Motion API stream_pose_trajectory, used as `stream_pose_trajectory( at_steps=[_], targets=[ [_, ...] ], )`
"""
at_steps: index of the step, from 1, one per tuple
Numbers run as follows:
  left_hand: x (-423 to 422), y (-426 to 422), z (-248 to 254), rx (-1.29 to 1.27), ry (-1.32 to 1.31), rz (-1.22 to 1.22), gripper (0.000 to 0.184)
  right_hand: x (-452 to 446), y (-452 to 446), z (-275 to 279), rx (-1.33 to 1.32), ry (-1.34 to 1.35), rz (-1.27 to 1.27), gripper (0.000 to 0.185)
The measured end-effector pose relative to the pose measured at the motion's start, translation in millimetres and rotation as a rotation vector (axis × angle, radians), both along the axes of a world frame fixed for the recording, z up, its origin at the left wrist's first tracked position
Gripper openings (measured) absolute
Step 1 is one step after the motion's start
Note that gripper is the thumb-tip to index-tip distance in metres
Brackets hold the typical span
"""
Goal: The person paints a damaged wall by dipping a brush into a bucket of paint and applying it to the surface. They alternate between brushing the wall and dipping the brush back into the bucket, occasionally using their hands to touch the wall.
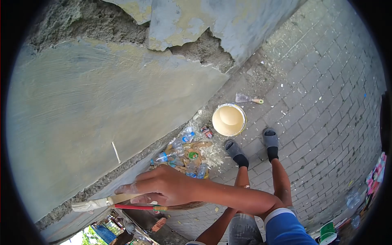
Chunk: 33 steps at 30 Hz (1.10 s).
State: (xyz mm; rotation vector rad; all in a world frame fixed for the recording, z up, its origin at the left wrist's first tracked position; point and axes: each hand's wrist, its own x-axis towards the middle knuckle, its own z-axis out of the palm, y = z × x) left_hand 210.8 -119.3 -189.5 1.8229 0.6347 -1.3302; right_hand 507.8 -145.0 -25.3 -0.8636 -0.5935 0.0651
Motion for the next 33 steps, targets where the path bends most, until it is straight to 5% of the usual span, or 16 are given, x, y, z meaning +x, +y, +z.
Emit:
stream_pose_trajectory(
  at_steps=[4,6,10,12,14,16,20,23,26,28,33],
  targets=[
    [-61,21,-57,0.026,-0.63,-0.372,0.042,-56,-9,-45,-0.025,0.255,0.028,0.035],
    [-44,13,-42,0.035,-0.439,-0.334,0.041,-83,-14,-74,-0.055,0.372,-0.092,0.036],
    [-58,15,-49,0.091,-0.163,-0.181,0.042,-109,-46,-126,-0.14,0.866,0.146,0.037],
    [-32,9,-25,0.079,-0.385,-0.235,0.042,-116,-43,-168,-0.108,0.858,-0.112,0.037],
    [-6,8,-21,0.009,-0.403,0.018,0.039,-112,-59,-193,-0.128,0.901,-0.216,0.037],
    [15,24,-48,-0.163,-0.395,0.626,0.034,-88,-84,-206,-0.194,1.016,-0.175,0.037],
    [96,35,-84,-0.147,-0.54,1.022,0.023,-50,-99,-233,-0.211,0.973,-0.255,0.035],
    [122,45,-155,-0.179,-0.59,1.287,0.023,-31,-82,-268,-0.264,0.974,-0.27,0.033],
    [152,42,-204,0.068,-0.544,1.274,0.034,-20,-81,-322,-0.429,1.0,-0.19,0.024],
    [174,52,-232,-0.013,-0.591,1.216,0.038,-21,-85,-367,-0.618,1.041,-0.187,0.022],
    [236,90,-266,0.007,-0.761,1.323,0.047,35,-94,-412,-0.395,1.354,0.039,0.014]
  ],
)
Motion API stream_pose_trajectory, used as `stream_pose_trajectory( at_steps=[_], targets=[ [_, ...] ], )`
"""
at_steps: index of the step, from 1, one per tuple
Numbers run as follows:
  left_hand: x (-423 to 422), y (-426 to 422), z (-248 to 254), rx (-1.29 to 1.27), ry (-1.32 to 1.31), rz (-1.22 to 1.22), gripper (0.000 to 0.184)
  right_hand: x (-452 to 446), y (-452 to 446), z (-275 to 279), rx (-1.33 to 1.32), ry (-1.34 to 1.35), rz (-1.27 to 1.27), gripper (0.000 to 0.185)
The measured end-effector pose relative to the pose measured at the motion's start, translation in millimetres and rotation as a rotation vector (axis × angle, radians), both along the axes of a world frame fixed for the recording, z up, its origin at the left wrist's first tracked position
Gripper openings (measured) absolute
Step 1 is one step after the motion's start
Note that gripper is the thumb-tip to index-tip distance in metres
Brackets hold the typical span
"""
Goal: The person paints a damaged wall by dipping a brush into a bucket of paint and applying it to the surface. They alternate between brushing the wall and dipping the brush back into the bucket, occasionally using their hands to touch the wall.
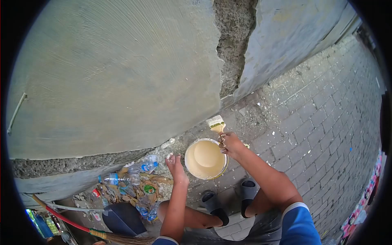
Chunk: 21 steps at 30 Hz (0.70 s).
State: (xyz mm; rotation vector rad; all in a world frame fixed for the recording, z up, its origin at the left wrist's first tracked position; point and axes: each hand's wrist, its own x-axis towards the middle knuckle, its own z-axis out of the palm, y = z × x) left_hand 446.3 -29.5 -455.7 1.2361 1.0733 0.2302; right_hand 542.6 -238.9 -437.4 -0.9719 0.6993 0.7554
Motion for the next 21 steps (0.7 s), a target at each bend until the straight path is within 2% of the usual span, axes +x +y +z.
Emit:
stream_pose_trajectory(
  at_steps=[3,4,7,9,16,18,21],
  targets=[
    [15,33,-34,-0.027,-0.091,-0.08,0.054,22,6,-20,-0.107,-0.089,0.103,0.014],
    [20,42,-47,-0.1,-0.082,-0.084,0.05,27,8,-21,-0.119,-0.141,0.075,0.013],
    [40,44,-37,-0.265,-0.184,-0.087,0.042,25,19,-18,-0.198,-0.35,0.01,0.013],
    [53,53,-52,-0.216,-0.259,-0.111,0.037,12,27,-20,-0.3,-0.559,-0.021,0.014],
    [47,58,-29,-0.278,-0.197,-0.051,0.045,2,13,48,-0.186,-0.621,-0.125,0.02],
    [46,59,-33,-0.317,-0.209,-0.026,0.047,-4,3,80,-0.084,-0.679,-0.113,0.023],
    [50,73,-51,-0.313,-0.231,-0.013,0.047,-8,-6,111,-0.099,-0.763,-0.095,0.028]
  ],
)
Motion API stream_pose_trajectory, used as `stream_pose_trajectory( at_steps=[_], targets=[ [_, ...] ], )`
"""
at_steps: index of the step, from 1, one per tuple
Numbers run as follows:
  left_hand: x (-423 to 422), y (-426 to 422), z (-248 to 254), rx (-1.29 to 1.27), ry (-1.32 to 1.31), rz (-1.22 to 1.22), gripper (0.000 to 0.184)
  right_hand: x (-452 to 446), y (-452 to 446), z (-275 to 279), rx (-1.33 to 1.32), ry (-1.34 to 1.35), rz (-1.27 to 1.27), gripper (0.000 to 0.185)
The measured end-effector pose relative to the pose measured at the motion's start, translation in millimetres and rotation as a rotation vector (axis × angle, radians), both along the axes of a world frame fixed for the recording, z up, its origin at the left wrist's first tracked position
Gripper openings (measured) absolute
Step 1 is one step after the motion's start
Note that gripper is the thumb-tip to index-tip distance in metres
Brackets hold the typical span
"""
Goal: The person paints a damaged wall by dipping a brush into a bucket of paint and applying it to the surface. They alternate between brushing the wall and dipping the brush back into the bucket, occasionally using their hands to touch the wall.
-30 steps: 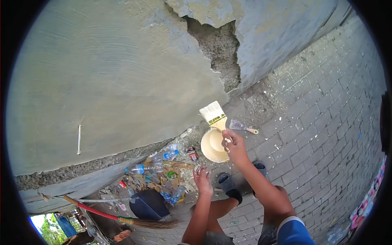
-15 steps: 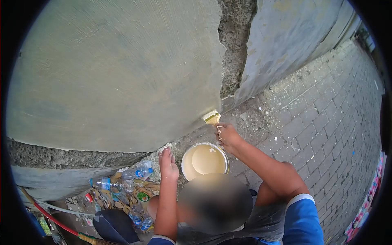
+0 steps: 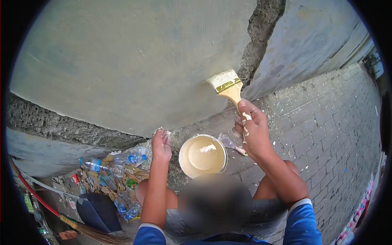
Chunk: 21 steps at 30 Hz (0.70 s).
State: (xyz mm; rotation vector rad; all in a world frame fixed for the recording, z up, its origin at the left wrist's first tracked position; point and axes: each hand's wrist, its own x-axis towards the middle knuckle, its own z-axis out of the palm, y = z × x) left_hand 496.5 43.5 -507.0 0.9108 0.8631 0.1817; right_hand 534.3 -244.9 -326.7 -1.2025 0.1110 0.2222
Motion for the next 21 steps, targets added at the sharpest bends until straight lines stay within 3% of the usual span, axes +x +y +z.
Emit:
stream_pose_trajectory(
  at_steps=[3,6,10,11,13,17,21],
  targets=[
    [-4,0,2,-0.043,0.031,0.05,0.045,-5,-12,26,0.095,-0.008,0.064,0.031],
    [-5,-13,4,-0.067,0.075,0.043,0.042,-14,-4,5,0.113,0.041,0.016,0.024],
    [-3,-20,-10,-0.136,0.125,-0.025,0.043,-36,8,-64,0.196,0.44,0.155,0.023],
    [-6,-20,-12,-0.181,0.086,-0.043,0.034,-36,10,-76,0.168,0.508,0.154,0.016],
    [-4,-23,-12,-0.142,0.084,-0.059,0.042,-34,15,-89,0.111,0.653,0.153,0.009],
    [-6,-26,5,-0.145,0.095,-0.03,0.045,-6,21,-64,-0.007,0.143,0.119,0.012],
    [-15,-18,12,-0.167,0.059,-0.031,0.037,-2,22,-8,0.087,0.116,0.061,0.008]
  ],
)
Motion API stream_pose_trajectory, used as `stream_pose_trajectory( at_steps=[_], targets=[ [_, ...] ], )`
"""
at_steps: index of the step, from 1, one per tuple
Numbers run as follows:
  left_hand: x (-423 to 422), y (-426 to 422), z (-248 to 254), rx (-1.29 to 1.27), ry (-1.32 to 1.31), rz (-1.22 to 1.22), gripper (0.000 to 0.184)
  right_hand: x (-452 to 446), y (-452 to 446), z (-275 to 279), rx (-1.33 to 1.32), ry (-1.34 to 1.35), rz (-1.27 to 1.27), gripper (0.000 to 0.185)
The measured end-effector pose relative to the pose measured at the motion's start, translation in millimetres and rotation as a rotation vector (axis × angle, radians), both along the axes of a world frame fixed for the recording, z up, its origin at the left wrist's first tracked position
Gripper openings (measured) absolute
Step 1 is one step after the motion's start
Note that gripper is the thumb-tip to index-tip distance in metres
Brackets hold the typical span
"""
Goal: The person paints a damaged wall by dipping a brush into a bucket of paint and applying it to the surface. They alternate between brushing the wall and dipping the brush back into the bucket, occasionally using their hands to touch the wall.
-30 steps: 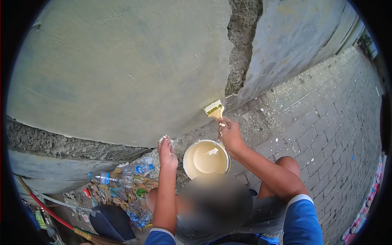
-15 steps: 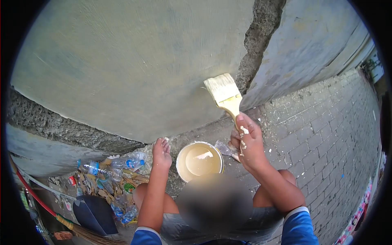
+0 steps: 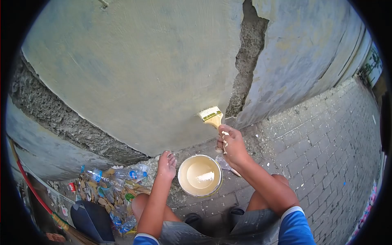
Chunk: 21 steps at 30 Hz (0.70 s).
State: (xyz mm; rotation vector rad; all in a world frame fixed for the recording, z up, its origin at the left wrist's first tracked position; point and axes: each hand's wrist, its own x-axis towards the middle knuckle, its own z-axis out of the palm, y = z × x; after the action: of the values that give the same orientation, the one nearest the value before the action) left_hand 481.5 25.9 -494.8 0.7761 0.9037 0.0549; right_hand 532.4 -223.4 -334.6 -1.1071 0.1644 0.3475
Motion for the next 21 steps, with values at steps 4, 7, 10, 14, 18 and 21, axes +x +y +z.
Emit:
stream_pose_trajectory(
  at_steps=[4,7,10,14,18,21],
  targets=[
    [-14,8,10,-0.007,0.008,0.024,0.035,-5,-1,39,0.104,-0.062,-0.013,0.018],
    [-18,14,12,-0.016,-0.024,0.042,0.033,-4,-10,63,0.183,-0.169,0.01,0.015],
    [-20,19,5,0.003,-0.046,0.025,0.034,-9,-8,93,0.167,-0.281,-0.022,0.017],
    [-17,17,-1,-0.04,-0.008,0.044,0.034,-10,-18,132,0.197,-0.414,-0.066,0.028],
    [-10,13,-3,-0.051,-0.008,0.023,0.036,-18,-25,155,0.153,-0.488,-0.149,0.033],
    [-6,9,-4,-0.064,-0.013,0.013,0.039,-11,-19,146,0.104,-0.504,-0.117,0.038]
  ],
)
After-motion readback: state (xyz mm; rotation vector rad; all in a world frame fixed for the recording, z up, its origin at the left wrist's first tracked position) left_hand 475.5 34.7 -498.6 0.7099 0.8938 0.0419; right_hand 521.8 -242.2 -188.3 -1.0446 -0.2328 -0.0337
